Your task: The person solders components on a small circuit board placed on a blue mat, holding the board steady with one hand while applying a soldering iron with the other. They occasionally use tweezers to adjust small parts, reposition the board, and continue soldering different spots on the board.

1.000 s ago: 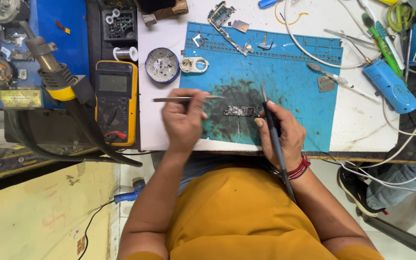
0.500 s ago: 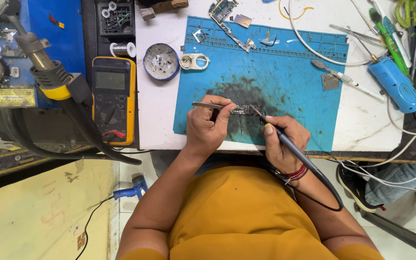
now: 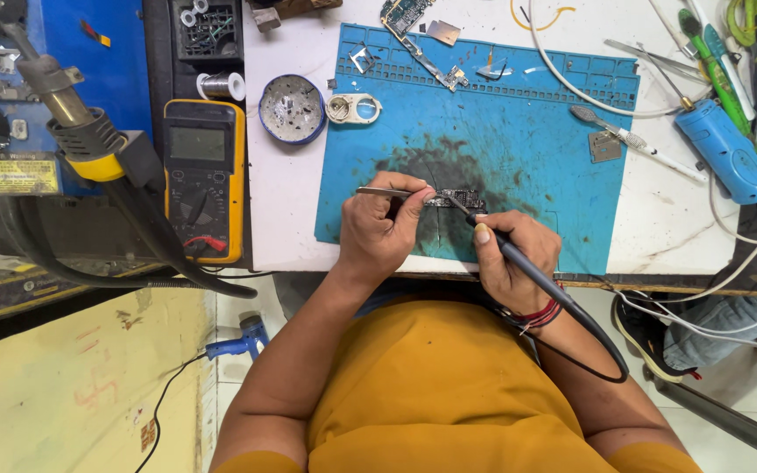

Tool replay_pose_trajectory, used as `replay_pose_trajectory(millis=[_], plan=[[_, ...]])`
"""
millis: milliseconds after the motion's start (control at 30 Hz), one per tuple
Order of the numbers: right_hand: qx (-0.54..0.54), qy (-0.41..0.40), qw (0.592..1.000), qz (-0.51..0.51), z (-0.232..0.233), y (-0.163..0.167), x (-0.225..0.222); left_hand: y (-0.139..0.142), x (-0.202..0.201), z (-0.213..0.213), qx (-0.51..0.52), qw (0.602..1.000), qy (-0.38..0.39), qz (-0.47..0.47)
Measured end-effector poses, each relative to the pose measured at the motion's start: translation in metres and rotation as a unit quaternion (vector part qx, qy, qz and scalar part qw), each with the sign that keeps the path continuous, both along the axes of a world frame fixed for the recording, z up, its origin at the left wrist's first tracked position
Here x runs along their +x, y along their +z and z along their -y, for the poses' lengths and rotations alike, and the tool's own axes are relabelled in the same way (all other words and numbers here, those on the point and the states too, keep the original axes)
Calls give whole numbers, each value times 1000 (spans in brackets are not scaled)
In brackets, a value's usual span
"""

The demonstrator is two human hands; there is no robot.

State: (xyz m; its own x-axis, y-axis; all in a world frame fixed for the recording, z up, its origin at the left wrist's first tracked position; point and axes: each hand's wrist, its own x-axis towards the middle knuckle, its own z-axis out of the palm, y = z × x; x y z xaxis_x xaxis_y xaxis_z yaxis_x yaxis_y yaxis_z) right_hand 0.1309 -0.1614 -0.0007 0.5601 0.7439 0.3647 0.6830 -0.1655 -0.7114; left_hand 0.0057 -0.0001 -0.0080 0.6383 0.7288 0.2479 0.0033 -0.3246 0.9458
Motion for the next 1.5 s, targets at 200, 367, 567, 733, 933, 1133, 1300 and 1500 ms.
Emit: replay_pose_trajectory(millis=[200,367,567,733,933,1133,1300,1500], plan=[[8,5,1000,0,0,1,0,-2,0,1,0,1000,-6,12],[8,4,1000,6,-1,1,0,-3,0,1,1,1000,-9,17],[10,4,1000,7,-3,4,-1,-3,-1,1,6,1000,-10,18],[2,7,1000,6,-1,5,-1,-3,0,1,14,1000,-9,17],[27,17,999,17,-3,8,-1,-4,0,1,29,999,-5,16],[4,16,997,81,-16,21,-1,-2,-1,2,-1,1000,16,23],[-36,60,988,135,-27,31,1,4,-17,5,-13,999,38,29],[-45,51,987,143,-27,30,-2,9,-46,5,67,997,37,-8]])
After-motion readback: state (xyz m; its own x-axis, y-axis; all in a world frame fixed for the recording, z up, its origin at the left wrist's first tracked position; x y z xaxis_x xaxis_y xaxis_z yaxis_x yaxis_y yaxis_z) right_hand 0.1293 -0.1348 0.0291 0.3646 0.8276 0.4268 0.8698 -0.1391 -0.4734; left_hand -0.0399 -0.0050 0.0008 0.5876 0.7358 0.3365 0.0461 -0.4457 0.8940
